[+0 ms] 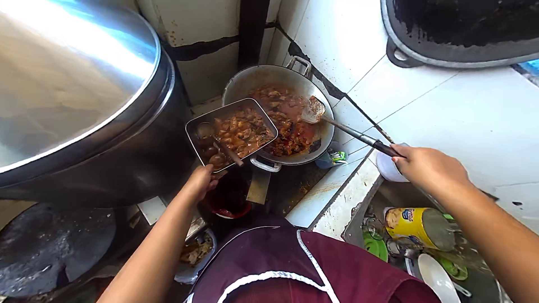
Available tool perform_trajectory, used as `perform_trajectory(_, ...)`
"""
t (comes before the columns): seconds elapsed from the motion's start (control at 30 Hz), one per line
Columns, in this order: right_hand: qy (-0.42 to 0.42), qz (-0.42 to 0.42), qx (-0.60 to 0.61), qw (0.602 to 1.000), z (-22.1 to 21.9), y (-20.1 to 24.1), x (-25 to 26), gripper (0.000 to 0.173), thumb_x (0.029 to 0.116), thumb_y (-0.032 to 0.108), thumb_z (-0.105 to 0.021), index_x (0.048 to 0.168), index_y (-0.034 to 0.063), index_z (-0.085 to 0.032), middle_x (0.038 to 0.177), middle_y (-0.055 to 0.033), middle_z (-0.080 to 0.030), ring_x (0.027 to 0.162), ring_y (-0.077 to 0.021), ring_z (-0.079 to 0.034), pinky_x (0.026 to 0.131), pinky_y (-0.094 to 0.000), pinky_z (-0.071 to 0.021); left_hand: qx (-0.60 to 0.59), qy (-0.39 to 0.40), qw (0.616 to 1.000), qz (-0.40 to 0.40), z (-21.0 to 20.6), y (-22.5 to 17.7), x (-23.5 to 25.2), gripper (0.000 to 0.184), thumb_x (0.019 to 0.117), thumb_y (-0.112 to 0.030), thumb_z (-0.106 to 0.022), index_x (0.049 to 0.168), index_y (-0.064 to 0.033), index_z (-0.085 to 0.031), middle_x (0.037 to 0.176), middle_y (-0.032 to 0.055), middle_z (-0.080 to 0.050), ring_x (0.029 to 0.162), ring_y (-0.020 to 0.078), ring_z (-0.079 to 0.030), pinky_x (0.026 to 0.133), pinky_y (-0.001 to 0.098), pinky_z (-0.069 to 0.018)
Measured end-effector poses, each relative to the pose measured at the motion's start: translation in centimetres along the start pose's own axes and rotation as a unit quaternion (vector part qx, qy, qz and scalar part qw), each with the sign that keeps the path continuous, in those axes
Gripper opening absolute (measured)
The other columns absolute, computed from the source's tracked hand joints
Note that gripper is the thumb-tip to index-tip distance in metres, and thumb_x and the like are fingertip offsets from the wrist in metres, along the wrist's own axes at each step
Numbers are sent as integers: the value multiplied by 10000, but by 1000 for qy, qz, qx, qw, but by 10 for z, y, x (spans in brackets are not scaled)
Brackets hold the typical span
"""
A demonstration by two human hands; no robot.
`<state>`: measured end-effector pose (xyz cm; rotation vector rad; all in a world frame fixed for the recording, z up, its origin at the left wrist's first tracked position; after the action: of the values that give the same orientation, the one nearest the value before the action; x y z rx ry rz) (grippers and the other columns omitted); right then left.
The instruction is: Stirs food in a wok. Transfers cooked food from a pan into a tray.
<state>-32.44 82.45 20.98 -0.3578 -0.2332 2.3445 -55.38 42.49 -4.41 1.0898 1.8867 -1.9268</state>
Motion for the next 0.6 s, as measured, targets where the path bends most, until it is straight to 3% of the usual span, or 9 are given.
perform_trajectory(0.1,-3,-24,-81,996,-9,7,14,374,1049,237,-565,1411,162,-620,1103,-284,-690,1009,-507,-670,748,-688,-512,17,-5,1000,10,-1,-4,0,294,1062,-118,-329,806,-119,-474,540,-46,-398,412,34,-313,407,173,-260)
perform_trajectory(0.2,26,-31,-56,998,-26,7,23,391,1055,242,-548,1430,146,-602,1139,-298,-686,1047,-519,-663,790,-710,-505,29,0,999,13,-1,-8,-2,308,1049,-93,-344,768,-127,-464,523,-52,-376,411,36,-302,410,175,-247)
perform_trajectory(0.3,96,-26,50,994,-57,7,38,404,1073,251,-514,1459,151,-584,1236,-287,-669,1157,-514,-627,917,-741,-458,49,7,999,17,-1,-11,-4,321,1056,-102,-344,771,-123,-490,522,-61,-372,409,29,-291,406,169,-240)
perform_trajectory(0.4,142,-23,210,967,-113,13,62,366,1077,253,-504,1405,161,-638,1215,-196,-702,1091,-379,-676,966,-630,-491,59,9,998,18,-1,-12,-4,316,1069,-121,-342,804,-115,-513,520,-63,-379,408,26,-297,405,170,-246)
perform_trajectory(0.5,148,-64,337,928,-149,24,69,362,1086,240,-506,1421,169,-623,1064,-116,-708,806,-219,-636,752,-440,-513,57,6,998,17,-1,-11,-3,298,1075,-131,-338,857,-103,-540,531,-64,-381,415,28,-304,408,173,-252)
perform_trajectory(0.6,153,-94,409,895,-155,17,59,374,1094,230,-504,1456,180,-585,946,-67,-661,603,-123,-491,558,-314,-419,48,-4,999,18,-1,-11,-3,277,1062,-114,-343,837,-114,-505,528,-61,-377,412,30,-304,407,175,-251)
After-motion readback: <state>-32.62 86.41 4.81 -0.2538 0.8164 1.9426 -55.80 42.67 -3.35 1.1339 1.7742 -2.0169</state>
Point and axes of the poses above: each hand's wrist, its own x-axis towards the middle knuckle, its own z-axis out of the back of the hand, y = z × x, the point moved 2 cm from there along x, towards the middle knuckle
